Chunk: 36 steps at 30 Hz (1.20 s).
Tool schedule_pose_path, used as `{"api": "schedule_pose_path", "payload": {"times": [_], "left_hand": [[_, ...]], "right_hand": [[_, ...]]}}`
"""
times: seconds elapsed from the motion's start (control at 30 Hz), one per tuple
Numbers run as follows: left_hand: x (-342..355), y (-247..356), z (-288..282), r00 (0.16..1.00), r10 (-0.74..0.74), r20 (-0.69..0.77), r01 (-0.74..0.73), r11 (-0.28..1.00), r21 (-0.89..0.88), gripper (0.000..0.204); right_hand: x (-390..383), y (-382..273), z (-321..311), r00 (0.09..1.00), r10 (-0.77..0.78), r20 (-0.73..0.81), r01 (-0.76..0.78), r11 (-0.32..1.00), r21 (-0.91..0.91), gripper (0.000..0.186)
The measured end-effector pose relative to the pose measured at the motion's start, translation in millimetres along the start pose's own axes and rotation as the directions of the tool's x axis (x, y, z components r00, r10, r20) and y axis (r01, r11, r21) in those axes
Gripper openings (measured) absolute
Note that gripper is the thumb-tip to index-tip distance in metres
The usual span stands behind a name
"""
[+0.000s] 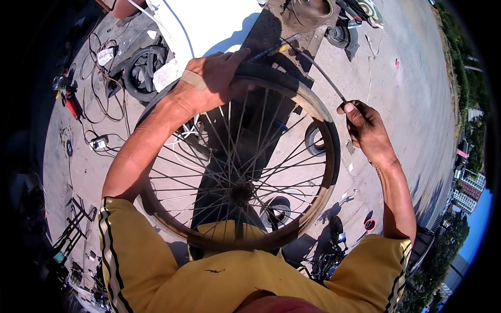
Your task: The person removes a bicycle tire from the rim using tire levers and their hands. They work around the circumference of the wheel, prying the tire bead over the rim edge and pulling it free until the tire is detached.
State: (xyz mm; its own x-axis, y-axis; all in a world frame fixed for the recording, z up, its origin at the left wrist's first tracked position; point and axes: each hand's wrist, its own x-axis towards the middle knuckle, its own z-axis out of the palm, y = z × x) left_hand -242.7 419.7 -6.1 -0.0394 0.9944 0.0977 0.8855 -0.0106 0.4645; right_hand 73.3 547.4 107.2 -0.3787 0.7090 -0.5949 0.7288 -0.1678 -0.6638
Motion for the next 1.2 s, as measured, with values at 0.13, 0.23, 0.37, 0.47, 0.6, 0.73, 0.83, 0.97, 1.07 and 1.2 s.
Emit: {"api": "schedule_pose_path", "payload": {"times": [0.13,0.23,0.37,0.47,0.6,0.73,0.83,0.97,1.07,1.2], "left_hand": [[-1,-7,20,0.997,0.069,-0.046,-0.065,0.993,0.095,0.055],[-6,-11,28,0.984,0.106,-0.143,-0.092,0.991,0.102,0.043],[-7,-11,29,0.969,0.161,-0.188,-0.141,0.983,0.115,0.039],[-7,-13,32,0.96,0.18,-0.212,-0.166,0.983,0.085,0.038],[-6,-14,36,0.949,0.22,-0.225,-0.2,0.974,0.106,0.039],[-9,-14,34,0.949,0.18,-0.259,-0.154,0.981,0.119,0.039],[-10,-14,37,0.96,0.16,-0.229,-0.141,0.985,0.099,0.039],[-6,-12,35,0.965,0.162,-0.204,-0.144,0.984,0.102,0.043],[-9,-9,27,0.964,0.133,-0.23,-0.112,0.989,0.099,0.051],[6,-2,6,0.993,0.115,0.0,-0.115,0.993,0.011,0.063]], "right_hand": [[-18,-7,11,0.991,0.096,0.091,-0.119,0.948,0.294,0.035],[-25,-30,-19,0.987,0.114,0.114,-0.131,0.979,0.159,0.036],[-38,-81,-71,0.621,-0.545,-0.563,0.451,0.836,-0.312,0.037],[-6,-73,-43,0.438,-0.592,-0.677,0.797,0.604,-0.013,0.04],[-17,-65,-9,0.906,-0.306,-0.292,0.289,0.952,-0.101,0.038],[-4,-91,-15,0.847,-0.275,-0.456,0.304,0.953,-0.011,0.033],[7,-70,-2,0.723,-0.277,-0.633,0.518,0.823,0.232,0.033],[6,-19,0,0.979,-0.165,0.121,0.185,0.968,-0.17,0.042],[1,-48,-4,0.999,-0.033,0.037,0.043,0.944,-0.326,0.041],[6,-45,-10,1.0,0.02,-0.003,-0.02,0.999,-0.046,0.036]]}}
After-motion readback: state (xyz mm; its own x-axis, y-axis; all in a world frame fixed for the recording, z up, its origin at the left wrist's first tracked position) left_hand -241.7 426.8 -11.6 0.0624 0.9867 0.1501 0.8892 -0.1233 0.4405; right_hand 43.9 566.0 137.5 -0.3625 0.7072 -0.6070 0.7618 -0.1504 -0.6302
